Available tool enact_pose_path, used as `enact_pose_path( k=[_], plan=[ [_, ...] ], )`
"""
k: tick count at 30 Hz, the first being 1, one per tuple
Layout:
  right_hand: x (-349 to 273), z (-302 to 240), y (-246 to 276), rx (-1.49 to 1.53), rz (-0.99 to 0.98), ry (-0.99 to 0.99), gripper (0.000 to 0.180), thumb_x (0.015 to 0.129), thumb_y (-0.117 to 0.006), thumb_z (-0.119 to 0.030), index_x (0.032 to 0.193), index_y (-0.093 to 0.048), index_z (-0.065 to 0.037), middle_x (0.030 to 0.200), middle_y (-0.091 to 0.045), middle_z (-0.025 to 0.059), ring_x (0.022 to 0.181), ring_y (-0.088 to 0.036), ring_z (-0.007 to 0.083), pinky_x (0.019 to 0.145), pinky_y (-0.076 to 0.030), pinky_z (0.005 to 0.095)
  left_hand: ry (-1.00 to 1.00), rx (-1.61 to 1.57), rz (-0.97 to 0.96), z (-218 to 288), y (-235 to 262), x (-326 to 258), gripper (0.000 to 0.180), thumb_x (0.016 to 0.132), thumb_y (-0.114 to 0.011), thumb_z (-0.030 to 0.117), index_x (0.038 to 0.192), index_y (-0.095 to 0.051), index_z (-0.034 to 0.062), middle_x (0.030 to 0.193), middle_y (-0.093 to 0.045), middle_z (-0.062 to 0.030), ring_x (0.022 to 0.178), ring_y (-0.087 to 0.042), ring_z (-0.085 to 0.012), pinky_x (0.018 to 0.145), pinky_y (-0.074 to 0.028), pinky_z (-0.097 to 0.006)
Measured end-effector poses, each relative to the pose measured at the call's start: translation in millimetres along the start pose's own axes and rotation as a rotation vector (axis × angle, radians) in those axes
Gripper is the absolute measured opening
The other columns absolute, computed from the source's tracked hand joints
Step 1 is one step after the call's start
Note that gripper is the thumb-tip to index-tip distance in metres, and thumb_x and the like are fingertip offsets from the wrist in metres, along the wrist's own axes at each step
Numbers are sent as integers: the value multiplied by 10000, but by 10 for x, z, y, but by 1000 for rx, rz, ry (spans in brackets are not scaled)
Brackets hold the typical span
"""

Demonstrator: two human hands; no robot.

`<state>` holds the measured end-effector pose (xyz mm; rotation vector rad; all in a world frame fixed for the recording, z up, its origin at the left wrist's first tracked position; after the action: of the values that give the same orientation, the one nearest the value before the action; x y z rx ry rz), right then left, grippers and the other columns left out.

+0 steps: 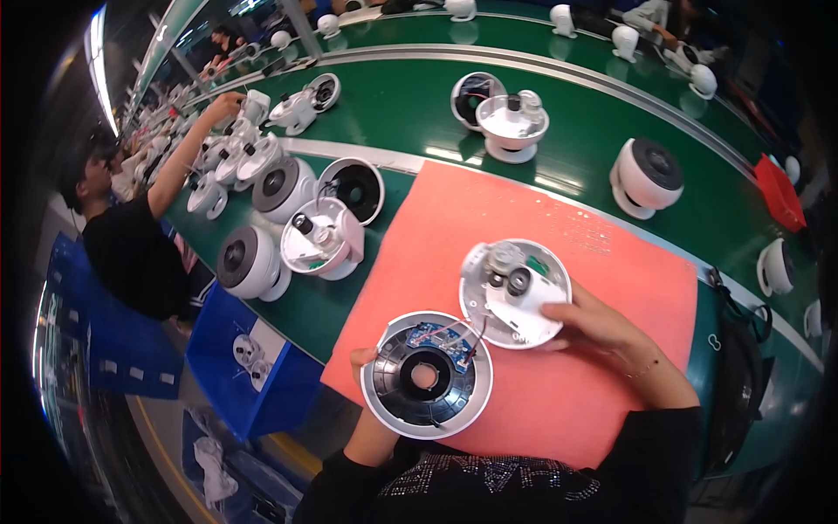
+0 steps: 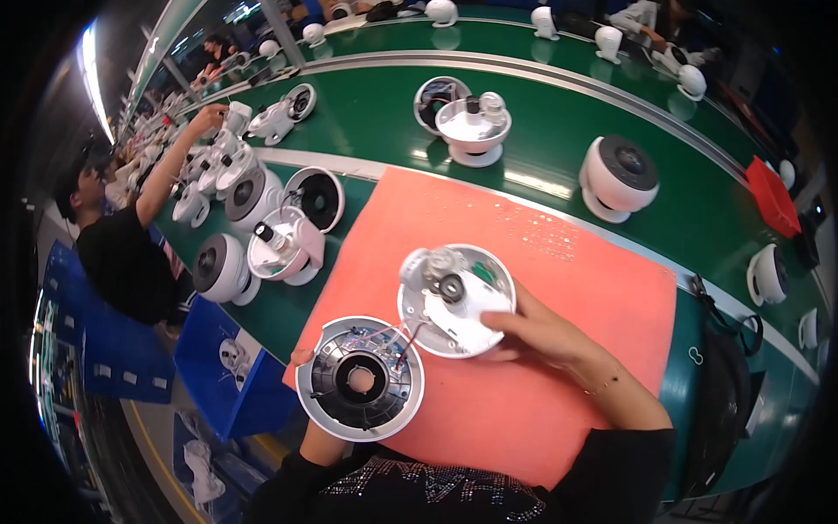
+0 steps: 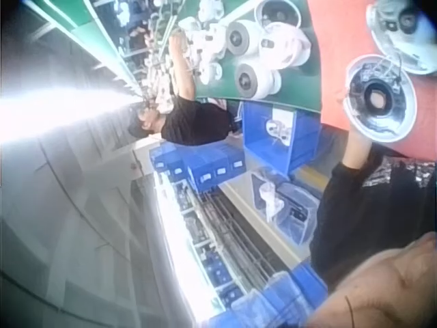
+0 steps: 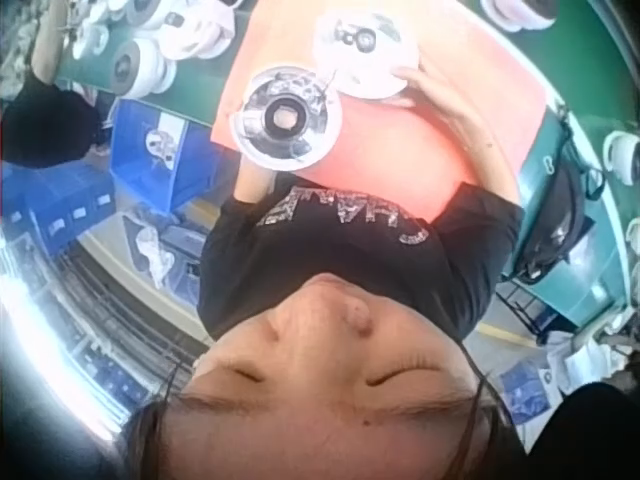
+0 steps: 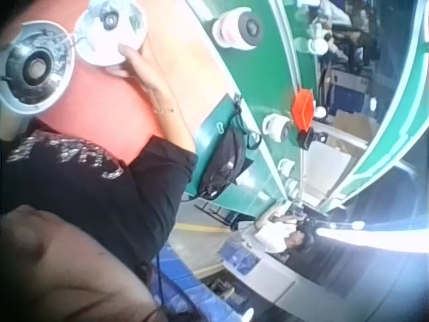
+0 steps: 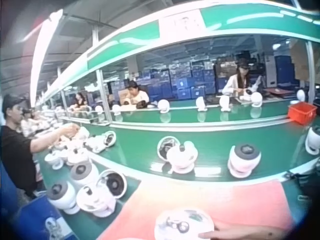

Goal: Assembling various components of dome security cameras on a production line.

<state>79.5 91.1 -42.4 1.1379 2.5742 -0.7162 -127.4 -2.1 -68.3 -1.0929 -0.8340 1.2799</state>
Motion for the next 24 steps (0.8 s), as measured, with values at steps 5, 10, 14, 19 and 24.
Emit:
enact_pose_path(
  k=[5, 10, 14, 19, 24],
  plan=[
    [-413, -605, -306, -1100, 453, 826, 706, 698, -712, -297, 1251, -349, -52, 1024, -483, 156, 779, -520, 243, 663, -455, 361, -80, 59, -14, 8, -260, -187, 712, 728, -417, 448, 1217, -422, -70, 1154, -532, -241, 1013, -558, -325, 872, -463, -417],
    [-904, -555, -1428, -1332, 126, 1336, 334, 751, -629, -268, 1017, -575, -74, 920, -523, 69, 784, -523, 179, 657, -438, 282, -114, 1, -98, -210, -606, -221, 753, 804, -330, 564, 1255, -391, -36, 1178, -522, -196, 1089, -507, -308, 958, -382, -416],
    [-974, -608, -1249, -1175, 150, 1243, 372, 700, -612, -90, 1063, -575, -15, 854, -552, 47, 690, -575, 147, 620, -510, 302, -20, 636, 23, -272, -754, -274, 856, 830, -215, 677, 1371, -195, 14, 1344, -338, -193, 1252, -341, -301, 1045, -242, -425],
    [-745, -902, -467, -911, 160, 678, 428, 687, -656, -75, 1086, -526, 4, 904, -548, 116, 841, -586, 205, 693, -506, 306, -121, 1389, 241, 87, -329, 50, 516, 925, -422, 338, 1307, -294, 17, 1228, -476, -125, 1113, -471, -225, 938, -362, -348],
    [-401, -812, -31, -435, 178, 386, 321, 812, -642, -157, 1067, -496, -30, 1019, -542, 56, 928, -551, 144, 772, -472, 274, -236, 1253, -12, -177, -597, 408, 577, 860, -502, 34, 1360, -214, 38, 1423, -212, -132, 1279, -326, -242, 891, -450, -309]
  ],
)
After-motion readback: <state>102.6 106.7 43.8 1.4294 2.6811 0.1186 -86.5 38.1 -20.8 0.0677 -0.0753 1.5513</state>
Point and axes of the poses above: each hand's wrist, its own x-axis towards the middle knuckle, its own y-axis out of the back of the hand, z = x × y, the point moved 7 cm from there along x, towards the middle knuckle
